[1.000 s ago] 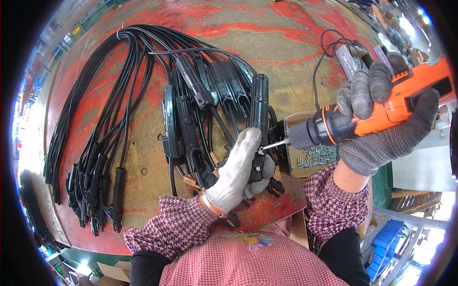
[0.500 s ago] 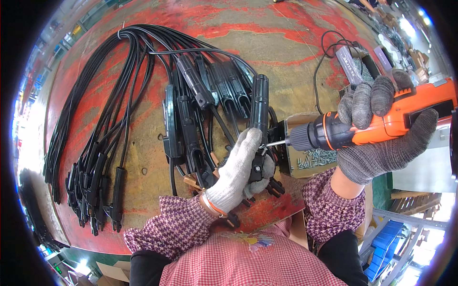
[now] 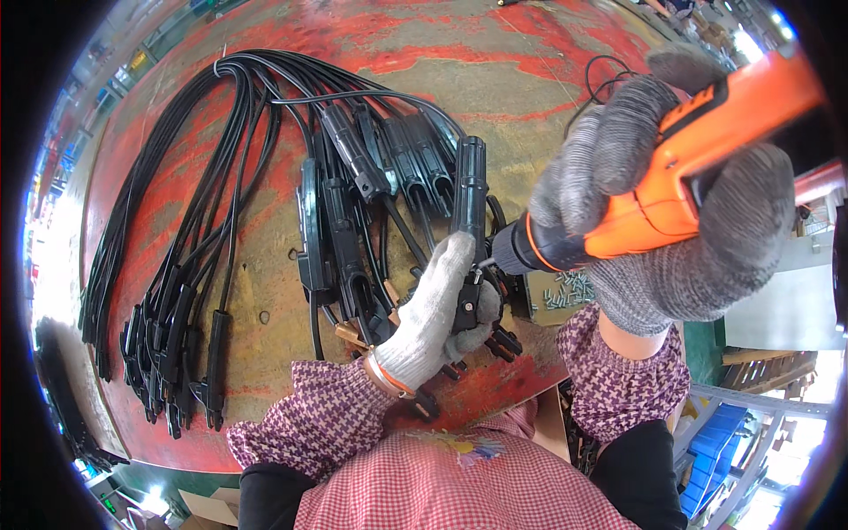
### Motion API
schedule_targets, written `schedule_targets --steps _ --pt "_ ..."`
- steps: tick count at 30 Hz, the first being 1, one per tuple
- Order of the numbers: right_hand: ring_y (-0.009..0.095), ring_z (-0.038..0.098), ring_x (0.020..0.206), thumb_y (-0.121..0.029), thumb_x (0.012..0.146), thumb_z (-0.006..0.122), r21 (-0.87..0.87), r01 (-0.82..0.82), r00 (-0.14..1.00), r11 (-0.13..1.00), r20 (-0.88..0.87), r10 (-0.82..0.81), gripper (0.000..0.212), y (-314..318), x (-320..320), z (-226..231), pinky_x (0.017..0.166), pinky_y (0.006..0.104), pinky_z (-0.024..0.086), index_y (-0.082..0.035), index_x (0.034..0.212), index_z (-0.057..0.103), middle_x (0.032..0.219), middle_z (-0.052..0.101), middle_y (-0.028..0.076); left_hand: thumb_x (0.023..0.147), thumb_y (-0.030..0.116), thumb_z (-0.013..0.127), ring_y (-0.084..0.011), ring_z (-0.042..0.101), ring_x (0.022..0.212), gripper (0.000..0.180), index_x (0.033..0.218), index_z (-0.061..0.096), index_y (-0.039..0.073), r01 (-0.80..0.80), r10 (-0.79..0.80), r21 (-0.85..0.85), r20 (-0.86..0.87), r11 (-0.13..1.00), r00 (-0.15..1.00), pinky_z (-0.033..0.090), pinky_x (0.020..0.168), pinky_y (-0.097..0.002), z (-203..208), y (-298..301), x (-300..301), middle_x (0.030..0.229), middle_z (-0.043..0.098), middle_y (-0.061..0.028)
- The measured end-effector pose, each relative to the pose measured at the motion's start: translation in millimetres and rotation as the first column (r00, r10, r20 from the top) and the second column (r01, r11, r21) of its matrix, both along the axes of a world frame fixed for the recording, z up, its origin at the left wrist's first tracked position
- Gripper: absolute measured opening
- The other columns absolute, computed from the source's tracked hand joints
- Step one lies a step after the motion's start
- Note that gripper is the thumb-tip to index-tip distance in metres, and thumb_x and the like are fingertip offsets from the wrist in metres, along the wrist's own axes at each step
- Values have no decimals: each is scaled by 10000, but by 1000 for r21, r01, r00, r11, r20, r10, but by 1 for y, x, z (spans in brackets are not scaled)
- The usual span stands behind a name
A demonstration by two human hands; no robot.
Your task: The person fastens screws onto black plastic cable housing units on a production table using an electric screwdriver.
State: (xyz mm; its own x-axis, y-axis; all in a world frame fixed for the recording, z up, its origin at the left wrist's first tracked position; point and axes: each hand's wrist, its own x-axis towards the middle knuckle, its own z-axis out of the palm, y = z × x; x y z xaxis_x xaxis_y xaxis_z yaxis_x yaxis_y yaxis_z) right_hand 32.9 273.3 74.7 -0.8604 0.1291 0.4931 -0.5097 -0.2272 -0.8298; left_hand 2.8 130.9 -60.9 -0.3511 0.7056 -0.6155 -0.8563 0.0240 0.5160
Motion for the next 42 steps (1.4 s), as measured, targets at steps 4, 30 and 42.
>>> schedule_targets --steps 4,30,42 --pt "247 535 602 -557 878 493 -184 247 964 951 145 -222 678 -11 1 -7 461 376 418 -64 1336 416 748 519 116 944 518 502 -72 567 641 344 986 569 184 3 -4 5 35 1000 999 413 394 -196 0 -5 -1 804 589 -4" --pt "218 594 596 -487 901 496 317 230 968 920 19 -249 662 5 -37 -15 492 352 470 31 1311 445 943 617 182 1001 519 308 -132 399 349 435 1181 496 170 -95 18 329 229 940 973 327 323 -236 -13 -7 -10 620 487 -27" --pt "207 613 622 -512 901 484 578 315 918 753 16 -396 698 -33 -55 -22 514 348 486 42 1324 448 1027 637 194 932 655 362 -92 335 353 526 939 516 152 -60 28 188 167 980 986 266 325 -228 -10 -6 -7 583 457 13"
